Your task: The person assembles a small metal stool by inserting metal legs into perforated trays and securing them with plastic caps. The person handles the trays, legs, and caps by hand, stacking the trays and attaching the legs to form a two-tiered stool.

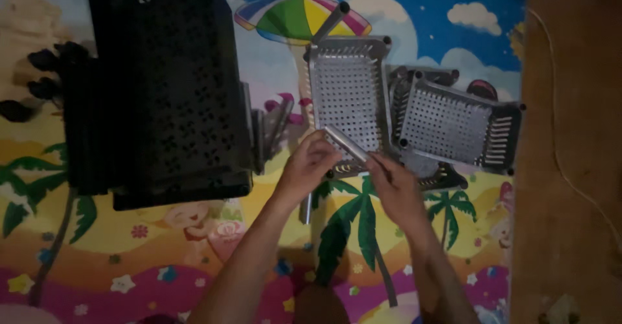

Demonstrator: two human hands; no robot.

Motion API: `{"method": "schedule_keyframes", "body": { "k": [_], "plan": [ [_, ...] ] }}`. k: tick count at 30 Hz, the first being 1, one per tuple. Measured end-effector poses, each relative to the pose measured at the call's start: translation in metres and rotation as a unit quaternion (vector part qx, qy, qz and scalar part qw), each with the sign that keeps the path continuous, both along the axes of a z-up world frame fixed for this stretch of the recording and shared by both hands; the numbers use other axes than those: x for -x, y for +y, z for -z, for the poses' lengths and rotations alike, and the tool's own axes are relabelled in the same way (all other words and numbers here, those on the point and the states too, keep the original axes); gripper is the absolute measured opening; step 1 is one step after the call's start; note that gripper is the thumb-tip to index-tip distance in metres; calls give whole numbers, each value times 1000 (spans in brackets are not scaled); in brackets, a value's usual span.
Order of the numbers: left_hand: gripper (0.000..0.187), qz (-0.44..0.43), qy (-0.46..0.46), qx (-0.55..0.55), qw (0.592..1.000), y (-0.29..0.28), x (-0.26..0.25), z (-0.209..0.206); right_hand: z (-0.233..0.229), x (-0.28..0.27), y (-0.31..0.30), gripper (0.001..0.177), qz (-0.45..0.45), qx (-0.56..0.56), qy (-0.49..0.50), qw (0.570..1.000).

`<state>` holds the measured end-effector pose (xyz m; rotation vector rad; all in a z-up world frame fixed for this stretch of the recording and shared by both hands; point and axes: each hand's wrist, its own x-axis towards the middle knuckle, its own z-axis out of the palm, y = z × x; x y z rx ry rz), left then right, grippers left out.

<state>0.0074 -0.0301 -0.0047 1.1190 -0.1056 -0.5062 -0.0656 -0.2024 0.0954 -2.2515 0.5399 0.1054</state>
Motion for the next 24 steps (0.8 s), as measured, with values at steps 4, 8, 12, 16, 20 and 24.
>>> {"method": "schedule_keyframes", "body": {
  "k": [4, 8, 12, 16, 20, 24],
  "plan": [
    [55, 57, -118, -304, 944, 19, 39, 17, -35, 2, -16, 38, -123, 95, 75, 985],
    [56, 9, -145, -364, 920, 7, 56, 20, -39, -3, -4, 32, -194, 199, 37, 960],
    [57, -5, -145, -371, 917, 3, 59, 22, -35, -6, 6, 24, -229, 212, 42, 949],
    [50, -9, -144, -290, 946, 2, 56, 27, -39, -11, 13, 19, -294, 293, 3, 910],
    [36, 1, 44, -196, 980, 1, 56, 25, -44, -18, 29, 15, -356, 369, 10, 858],
    [52, -90, -336, -386, 855, 6, 54, 10, -53, -31, 38, 31, -417, 367, -26, 831]
  ]
}}
